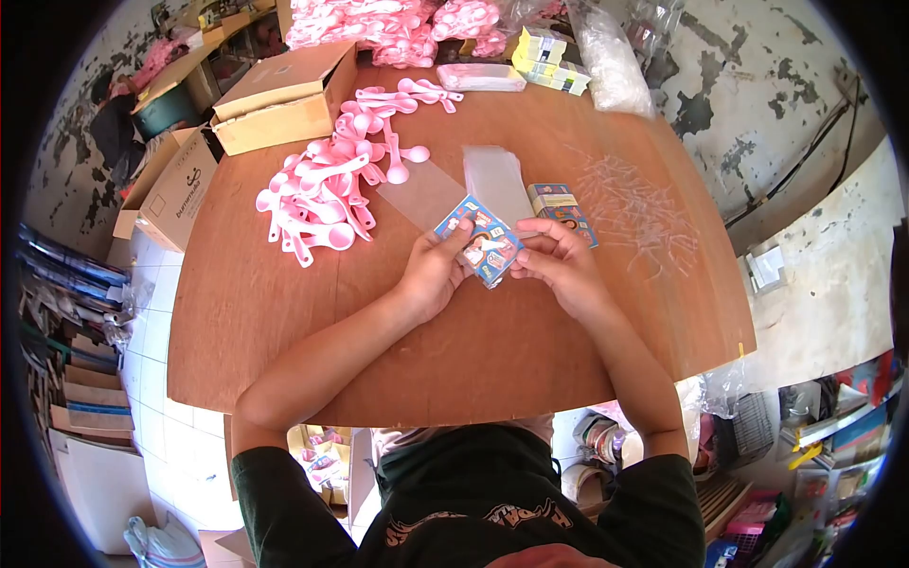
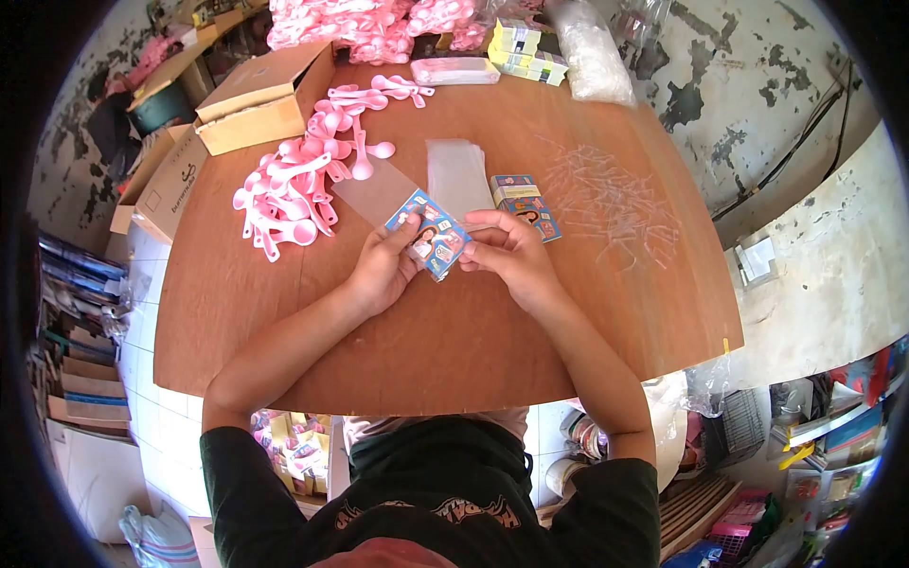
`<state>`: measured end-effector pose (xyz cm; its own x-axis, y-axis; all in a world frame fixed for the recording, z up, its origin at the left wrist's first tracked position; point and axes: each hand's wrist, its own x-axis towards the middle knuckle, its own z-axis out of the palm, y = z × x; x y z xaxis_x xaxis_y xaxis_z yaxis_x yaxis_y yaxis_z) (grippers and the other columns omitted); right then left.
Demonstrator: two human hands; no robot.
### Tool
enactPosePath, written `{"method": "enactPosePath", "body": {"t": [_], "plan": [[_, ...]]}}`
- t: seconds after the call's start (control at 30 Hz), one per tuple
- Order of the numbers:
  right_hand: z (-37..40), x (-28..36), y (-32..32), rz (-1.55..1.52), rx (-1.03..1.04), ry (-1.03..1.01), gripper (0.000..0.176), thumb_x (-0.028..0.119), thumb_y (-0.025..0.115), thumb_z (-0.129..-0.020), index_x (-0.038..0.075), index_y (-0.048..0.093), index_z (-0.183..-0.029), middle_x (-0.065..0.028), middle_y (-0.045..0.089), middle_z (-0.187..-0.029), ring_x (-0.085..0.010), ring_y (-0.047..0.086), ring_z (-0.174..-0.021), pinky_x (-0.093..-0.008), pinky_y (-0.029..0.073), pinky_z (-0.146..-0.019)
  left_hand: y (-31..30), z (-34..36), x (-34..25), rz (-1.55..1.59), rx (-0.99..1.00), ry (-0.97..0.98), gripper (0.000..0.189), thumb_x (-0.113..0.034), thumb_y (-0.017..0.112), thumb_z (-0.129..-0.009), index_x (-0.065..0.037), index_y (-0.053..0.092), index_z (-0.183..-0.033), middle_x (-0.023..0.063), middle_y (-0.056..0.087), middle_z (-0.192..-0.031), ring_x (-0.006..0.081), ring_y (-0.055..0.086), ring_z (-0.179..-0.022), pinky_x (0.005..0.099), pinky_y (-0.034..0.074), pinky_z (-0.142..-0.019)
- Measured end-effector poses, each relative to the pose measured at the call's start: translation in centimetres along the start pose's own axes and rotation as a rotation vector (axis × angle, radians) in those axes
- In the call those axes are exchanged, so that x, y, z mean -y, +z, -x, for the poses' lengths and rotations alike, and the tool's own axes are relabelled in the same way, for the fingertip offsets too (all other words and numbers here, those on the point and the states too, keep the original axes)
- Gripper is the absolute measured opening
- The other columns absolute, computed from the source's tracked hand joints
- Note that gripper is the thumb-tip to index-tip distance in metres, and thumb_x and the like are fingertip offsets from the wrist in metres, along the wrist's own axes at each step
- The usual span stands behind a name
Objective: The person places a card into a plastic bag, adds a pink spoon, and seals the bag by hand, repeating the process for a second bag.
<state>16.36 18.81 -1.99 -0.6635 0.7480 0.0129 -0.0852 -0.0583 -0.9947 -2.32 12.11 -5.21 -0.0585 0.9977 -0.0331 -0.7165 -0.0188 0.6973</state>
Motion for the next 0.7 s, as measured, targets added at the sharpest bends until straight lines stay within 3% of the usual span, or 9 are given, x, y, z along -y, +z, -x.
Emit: {"method": "enactPosePath", "body": {"t": [0.17,0.4,0.7], "plan": [[0.1,-0.6,0.3,-0.028,0.083,-0.086,0.034,-0.001,0.062,-0.085,-0.001,0.053,-0.118,-0.0125,0.067,-0.099,-0.0162,0.065,-0.087,-0.0308,0.054,-0.078,-0.6,-0.3,0.4,0.065,0.026,-0.012,0.024,-0.025,0.05,-0.097,-0.006,0.055,-0.11,0.0061,0.063,-0.106,0.0185,0.063,-0.097,0.0377,0.052,-0.088],[-0.1,-1.9,0.9,0.049,-0.009,-0.175,0.025,0.002,0.062,-0.087,-0.003,0.055,-0.111,-0.0107,0.065,-0.098,-0.014,0.064,-0.086,-0.0269,0.054,-0.075,0.1,0.3,0.7,-0.034,0.056,0.022,0.025,-0.027,0.052,-0.096,-0.007,0.054,-0.112,0.0059,0.063,-0.106,0.0181,0.063,-0.097,0.0374,0.052,-0.088],[-0.1,-2.7,2.7,0.08,-0.132,-0.302,0.024,0.001,0.061,-0.087,-0.003,0.055,-0.11,-0.0086,0.065,-0.094,-0.0102,0.062,-0.081,-0.024,0.052,-0.067,0.6,1.1,2.1,-0.173,0.12,0.008,0.031,-0.025,0.053,-0.096,-0.007,0.05,-0.121,0.0057,0.058,-0.118,0.0171,0.054,-0.112,0.0379,0.045,-0.097]]}}
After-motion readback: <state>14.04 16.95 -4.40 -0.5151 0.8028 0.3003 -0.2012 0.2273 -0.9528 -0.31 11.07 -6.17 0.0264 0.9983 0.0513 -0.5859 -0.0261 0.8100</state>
